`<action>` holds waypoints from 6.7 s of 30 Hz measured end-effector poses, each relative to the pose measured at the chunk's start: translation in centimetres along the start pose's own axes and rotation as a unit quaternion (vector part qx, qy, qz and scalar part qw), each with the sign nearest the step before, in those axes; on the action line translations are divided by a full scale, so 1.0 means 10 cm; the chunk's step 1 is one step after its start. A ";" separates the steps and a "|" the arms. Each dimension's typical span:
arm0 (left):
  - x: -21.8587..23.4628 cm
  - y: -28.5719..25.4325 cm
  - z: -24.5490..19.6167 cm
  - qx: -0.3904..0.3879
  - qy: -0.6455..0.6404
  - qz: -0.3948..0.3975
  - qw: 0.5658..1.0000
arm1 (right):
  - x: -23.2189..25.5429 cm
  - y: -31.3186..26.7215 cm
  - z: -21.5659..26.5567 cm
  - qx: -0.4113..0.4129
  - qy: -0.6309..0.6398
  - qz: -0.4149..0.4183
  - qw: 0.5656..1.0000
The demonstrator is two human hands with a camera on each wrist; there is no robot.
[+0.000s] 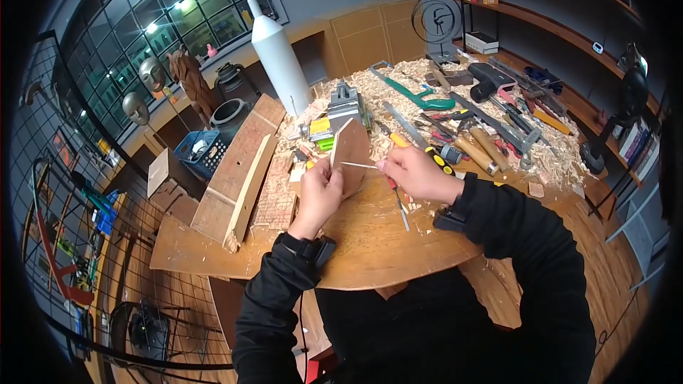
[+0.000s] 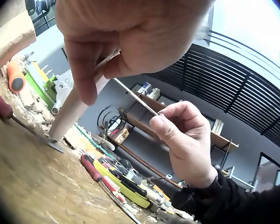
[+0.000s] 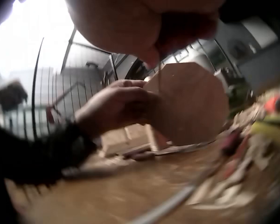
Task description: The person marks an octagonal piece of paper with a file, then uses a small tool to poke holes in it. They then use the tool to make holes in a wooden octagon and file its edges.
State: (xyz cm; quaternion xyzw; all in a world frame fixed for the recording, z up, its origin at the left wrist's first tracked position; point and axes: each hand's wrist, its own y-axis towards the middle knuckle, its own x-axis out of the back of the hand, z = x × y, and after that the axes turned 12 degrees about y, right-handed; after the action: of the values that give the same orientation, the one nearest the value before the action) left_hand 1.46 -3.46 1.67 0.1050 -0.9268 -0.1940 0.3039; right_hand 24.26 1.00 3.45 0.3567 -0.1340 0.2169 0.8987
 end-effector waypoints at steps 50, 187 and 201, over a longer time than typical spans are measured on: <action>0.02 0.09 0.16 0.027 0.014 0.081 0.996 | -0.03 -0.42 0.15 -0.079 0.007 -0.121 0.990; 0.22 0.04 0.25 0.009 -0.031 0.058 0.998 | -0.06 -0.18 -0.12 -0.116 0.079 -0.116 0.983; 0.11 0.17 -0.14 0.028 -0.054 0.044 0.997 | -0.06 -0.18 -0.03 0.002 -0.040 -0.104 0.994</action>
State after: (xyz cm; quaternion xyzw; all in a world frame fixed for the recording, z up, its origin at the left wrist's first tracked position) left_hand 1.32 -2.64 3.98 0.0617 -0.9506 -0.1594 0.2590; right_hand 24.68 -0.16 1.95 0.3786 -0.1313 0.1081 0.9098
